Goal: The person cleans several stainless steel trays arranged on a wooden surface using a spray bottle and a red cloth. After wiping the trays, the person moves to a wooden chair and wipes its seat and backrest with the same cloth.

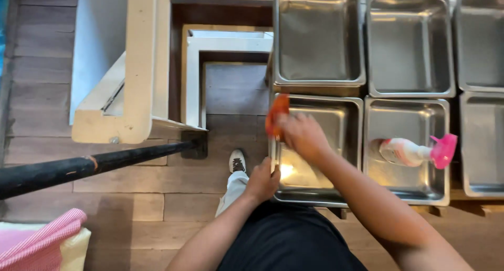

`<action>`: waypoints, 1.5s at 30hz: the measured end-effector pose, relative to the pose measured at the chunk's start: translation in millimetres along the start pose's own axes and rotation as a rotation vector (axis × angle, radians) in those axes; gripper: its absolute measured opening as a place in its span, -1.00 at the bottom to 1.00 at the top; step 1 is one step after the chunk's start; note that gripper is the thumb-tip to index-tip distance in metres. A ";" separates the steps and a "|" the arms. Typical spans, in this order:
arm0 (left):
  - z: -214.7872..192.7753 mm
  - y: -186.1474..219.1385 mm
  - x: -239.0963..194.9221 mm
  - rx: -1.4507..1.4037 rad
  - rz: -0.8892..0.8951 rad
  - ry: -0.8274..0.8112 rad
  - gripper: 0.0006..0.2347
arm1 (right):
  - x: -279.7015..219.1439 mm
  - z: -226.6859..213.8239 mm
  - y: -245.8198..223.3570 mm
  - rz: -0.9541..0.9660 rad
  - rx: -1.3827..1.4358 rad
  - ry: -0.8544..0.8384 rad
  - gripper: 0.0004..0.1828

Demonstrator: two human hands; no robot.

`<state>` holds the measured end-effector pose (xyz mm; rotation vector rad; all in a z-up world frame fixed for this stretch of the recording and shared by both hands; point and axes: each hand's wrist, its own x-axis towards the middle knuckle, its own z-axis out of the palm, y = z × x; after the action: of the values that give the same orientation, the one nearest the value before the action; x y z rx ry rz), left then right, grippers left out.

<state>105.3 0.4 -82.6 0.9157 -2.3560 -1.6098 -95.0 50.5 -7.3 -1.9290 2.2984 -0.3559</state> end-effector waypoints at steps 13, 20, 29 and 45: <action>2.1 16.3 -4.0 -0.115 -0.116 0.116 -0.60 | -90.2 19.9 -7.2 0.252 0.264 0.000 -0.57; 2.7 27.0 1.7 -0.132 -0.133 0.181 -0.55 | -123.7 -9.3 -31.4 0.084 0.468 -0.266 -0.67; 1.3 11.1 3.4 -0.046 -0.060 0.104 -0.59 | -118.4 -2.1 21.2 0.502 -0.029 -0.043 -0.82; 0.4 2.3 23.8 0.020 -0.030 0.140 -0.58 | -81.4 38.8 18.6 0.787 -0.373 0.149 -0.63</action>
<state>85.0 -11.9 -85.8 1.0360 -2.2781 -1.4836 -88.6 129.4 -54.3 -0.9517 3.1417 0.0250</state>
